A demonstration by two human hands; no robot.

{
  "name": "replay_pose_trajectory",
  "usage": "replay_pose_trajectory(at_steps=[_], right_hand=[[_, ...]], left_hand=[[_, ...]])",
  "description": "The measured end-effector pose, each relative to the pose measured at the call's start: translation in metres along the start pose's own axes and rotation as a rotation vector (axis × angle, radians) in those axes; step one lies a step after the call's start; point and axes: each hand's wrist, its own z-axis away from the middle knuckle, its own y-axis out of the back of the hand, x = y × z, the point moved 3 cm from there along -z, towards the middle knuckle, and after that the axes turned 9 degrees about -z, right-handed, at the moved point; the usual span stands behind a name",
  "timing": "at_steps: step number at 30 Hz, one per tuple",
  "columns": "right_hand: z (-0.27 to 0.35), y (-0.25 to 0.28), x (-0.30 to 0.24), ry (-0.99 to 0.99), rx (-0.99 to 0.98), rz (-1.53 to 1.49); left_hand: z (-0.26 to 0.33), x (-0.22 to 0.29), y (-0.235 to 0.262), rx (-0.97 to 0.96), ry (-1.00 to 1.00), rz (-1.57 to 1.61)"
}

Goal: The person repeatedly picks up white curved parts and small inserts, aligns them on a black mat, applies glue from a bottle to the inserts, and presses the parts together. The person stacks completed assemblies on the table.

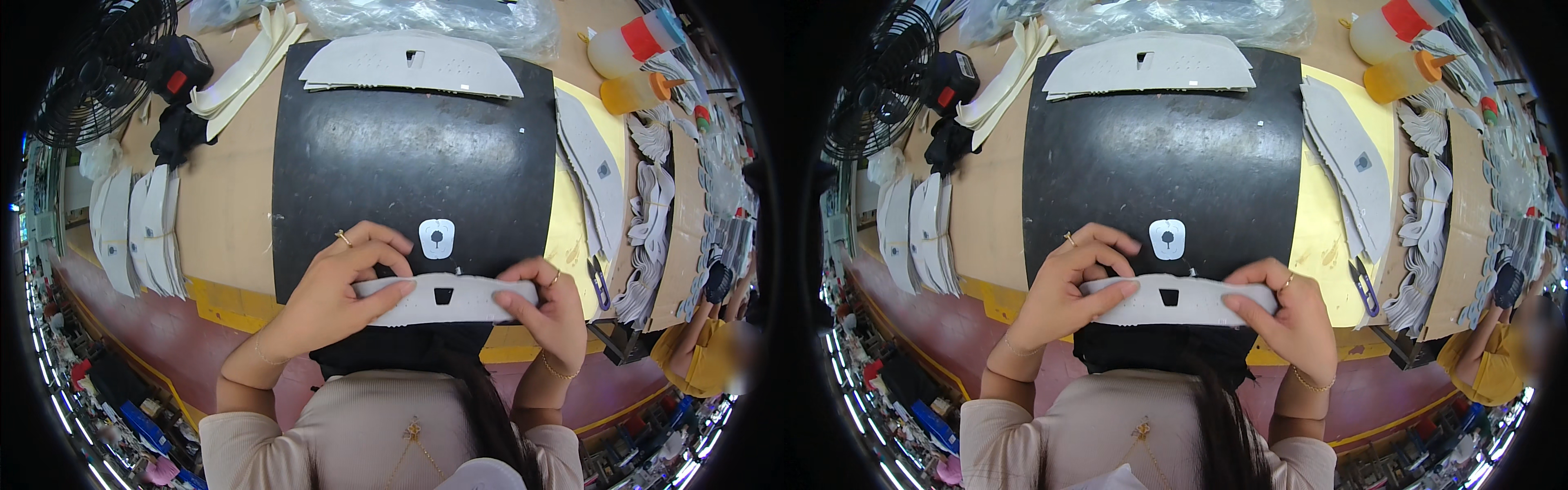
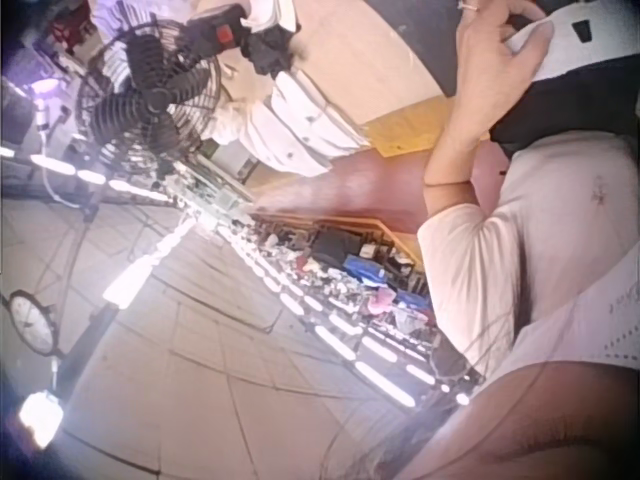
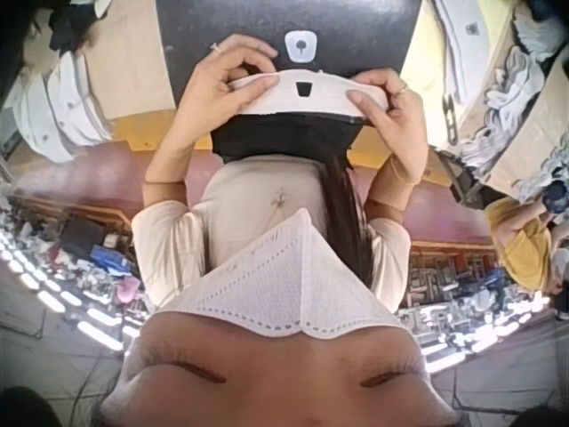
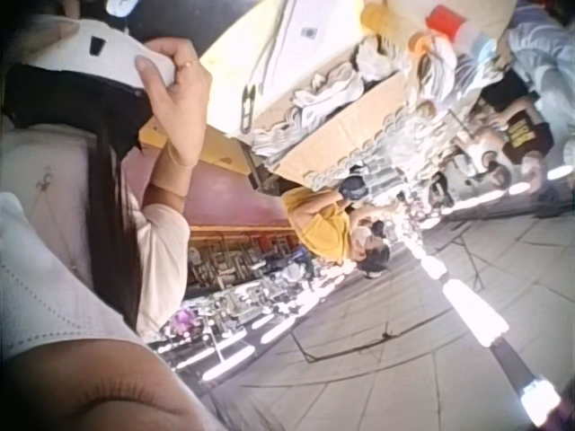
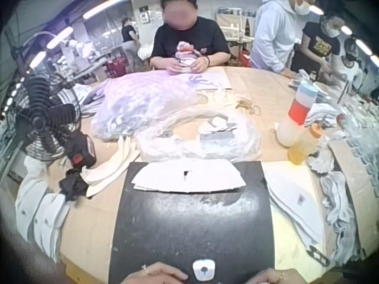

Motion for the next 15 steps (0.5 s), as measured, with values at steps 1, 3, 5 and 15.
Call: replay_pose_trajectory(at_steps=[1,3,5,15], right_hand=[[-0.005,-0.002,-0.003,-0.005,0.044,0.002],[-0.015,-0.006,-0.006,0.038,0.088,0.009],[-0.025,-0.009,-0.009,0.047,0.129,0.002],[-0.040,-0.009,-0.006,0.075,0.215,0.065]], left_hand=[[0.000,-0.005,0.000,0.041,0.048,0.019],[0.000,-0.019,-0.003,0.129,0.150,0.054],[-0.009,-0.019,-0.001,0.263,-0.045,-0.027],[-0.027,-0.010,0.008,0.185,-0.077,-0.126]])
